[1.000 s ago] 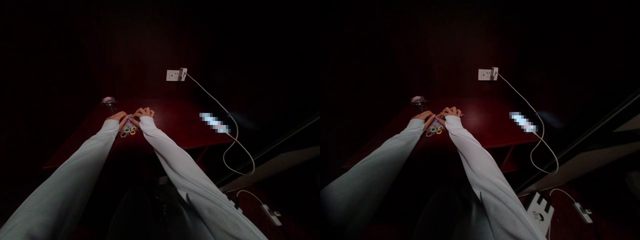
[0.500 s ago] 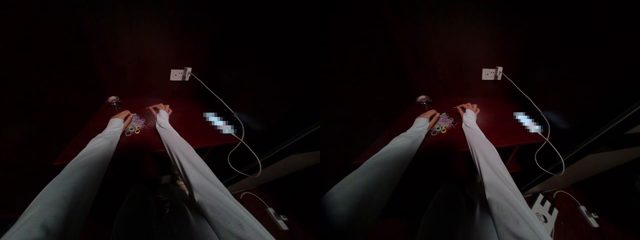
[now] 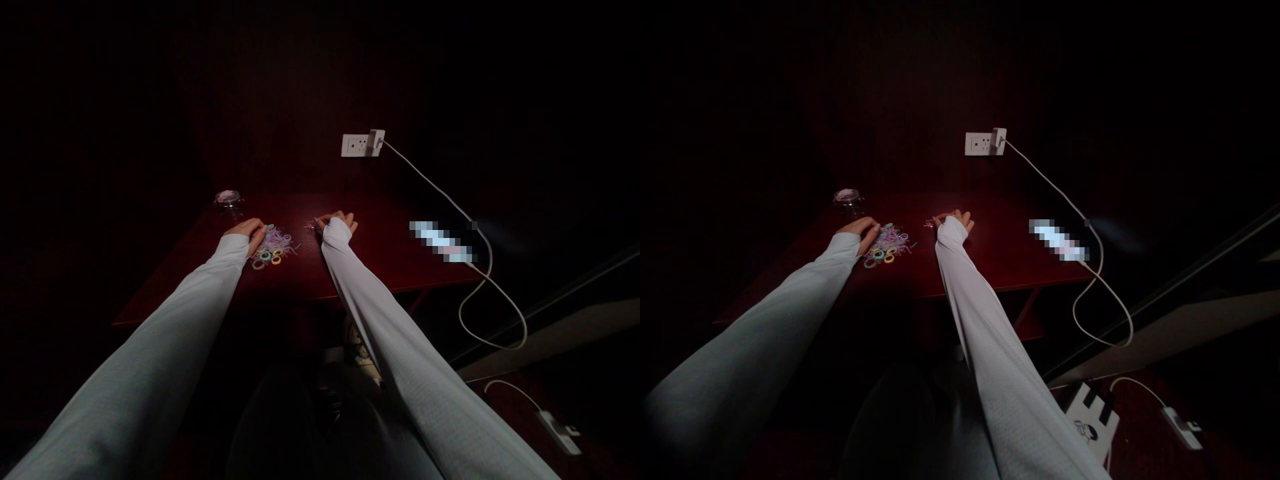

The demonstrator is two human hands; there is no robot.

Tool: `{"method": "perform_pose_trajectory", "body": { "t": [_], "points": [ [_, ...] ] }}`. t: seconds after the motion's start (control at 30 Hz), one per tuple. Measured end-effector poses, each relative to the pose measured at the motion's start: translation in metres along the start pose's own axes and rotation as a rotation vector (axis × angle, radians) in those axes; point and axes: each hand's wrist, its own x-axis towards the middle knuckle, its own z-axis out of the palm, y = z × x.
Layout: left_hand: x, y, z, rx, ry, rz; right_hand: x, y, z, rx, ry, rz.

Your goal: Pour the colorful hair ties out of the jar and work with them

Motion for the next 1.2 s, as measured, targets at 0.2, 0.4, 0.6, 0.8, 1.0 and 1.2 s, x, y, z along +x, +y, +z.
{"method": "perform_pose_trajectory", "body": {
  "t": [0.2,0.4,0.6,0.8,1.0,1.2],
  "points": [
    [-0.001,0.002,-0.001,-0.006,-0.003,-0.013,0.001,0.0,0.002,-0.039,-0.035,0.031],
    [-0.001,-0.001,0.0,0.015,-0.003,-0.014,-0.001,-0.003,0.002,-0.021,-0.006,0.036],
    [0.005,-0.014,0.003,0.089,-0.006,-0.078,-0.002,-0.009,0.0,0.017,0.036,0.096],
    [0.007,-0.015,-0.001,0.076,-0.123,-0.122,-0.003,-0.012,0.0,0.043,0.028,0.087],
    [0.007,-0.01,-0.002,0.067,-0.196,-0.181,-0.001,-0.01,0.006,0.08,0.055,0.077],
    [0.004,-0.001,-0.007,0.063,-0.171,-0.164,-0.011,-0.02,0.011,0.151,0.043,-0.2]
  ]
}}
